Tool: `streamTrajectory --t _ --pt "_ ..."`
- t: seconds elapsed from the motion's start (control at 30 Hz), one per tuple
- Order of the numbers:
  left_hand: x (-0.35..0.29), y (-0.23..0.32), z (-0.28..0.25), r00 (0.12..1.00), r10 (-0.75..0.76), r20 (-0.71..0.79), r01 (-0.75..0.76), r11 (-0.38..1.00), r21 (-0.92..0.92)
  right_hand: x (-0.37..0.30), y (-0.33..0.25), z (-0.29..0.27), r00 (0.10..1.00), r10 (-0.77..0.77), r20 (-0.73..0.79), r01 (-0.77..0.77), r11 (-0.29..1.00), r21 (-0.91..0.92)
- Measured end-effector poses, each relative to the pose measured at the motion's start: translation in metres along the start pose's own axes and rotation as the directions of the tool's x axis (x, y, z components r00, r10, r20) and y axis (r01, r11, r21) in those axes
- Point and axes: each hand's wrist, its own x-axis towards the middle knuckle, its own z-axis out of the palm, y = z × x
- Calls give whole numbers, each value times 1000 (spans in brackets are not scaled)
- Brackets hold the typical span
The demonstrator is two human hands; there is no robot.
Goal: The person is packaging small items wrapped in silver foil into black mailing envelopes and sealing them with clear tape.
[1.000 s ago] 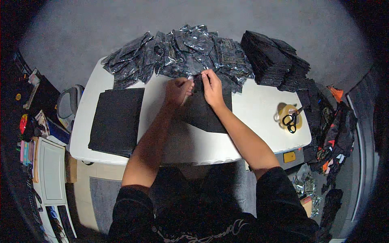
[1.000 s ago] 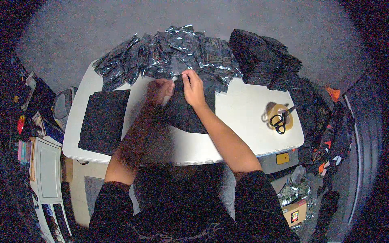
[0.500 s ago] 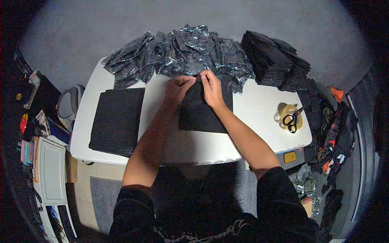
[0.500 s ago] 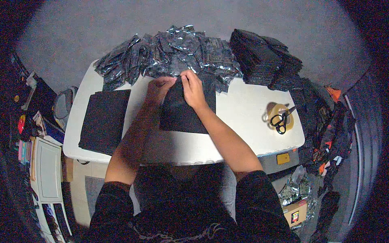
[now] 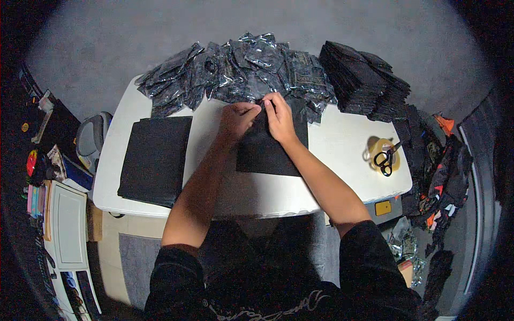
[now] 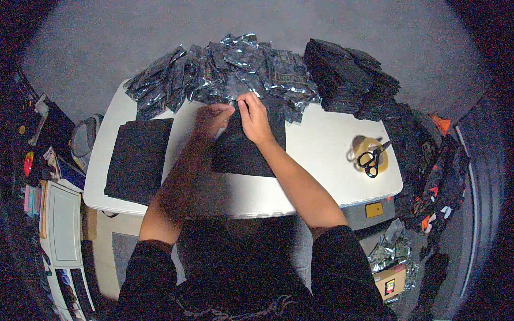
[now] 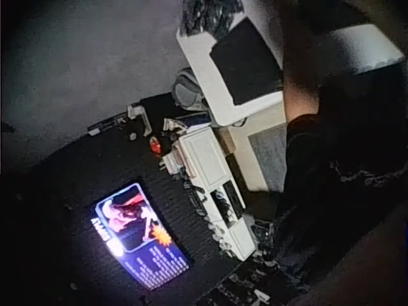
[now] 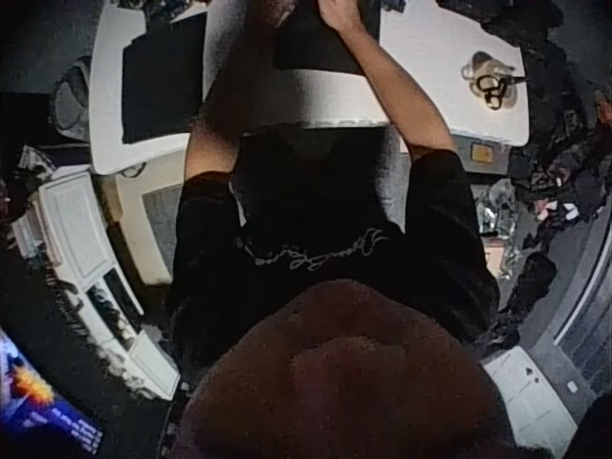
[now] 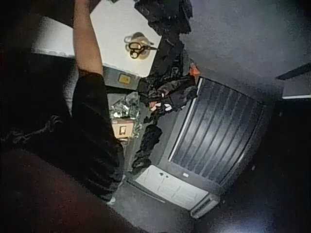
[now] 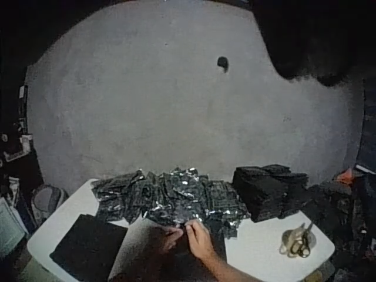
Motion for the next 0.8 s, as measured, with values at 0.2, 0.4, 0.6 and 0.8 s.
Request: streamTrajectory --t 0.2,0.4,0.6,0.8 --pt "-1 -4 -4 999 9 41 -2 987 -158 1 -4 1 1000 1 25 -2 1000 0" --pt "-2 -1 -3 1000 -9 25 13 992 -126 2 -4 1 1000 5 21 -5 1000 -4" --pt "0 -3 -1 999 -14 47 21 989 -145 1 -2 2 1000 -22 2 22 1000 6" --pt "1 -5 0 999 0 44 6 988 -157 1 -3 1 1000 -3 12 3 1000 6"
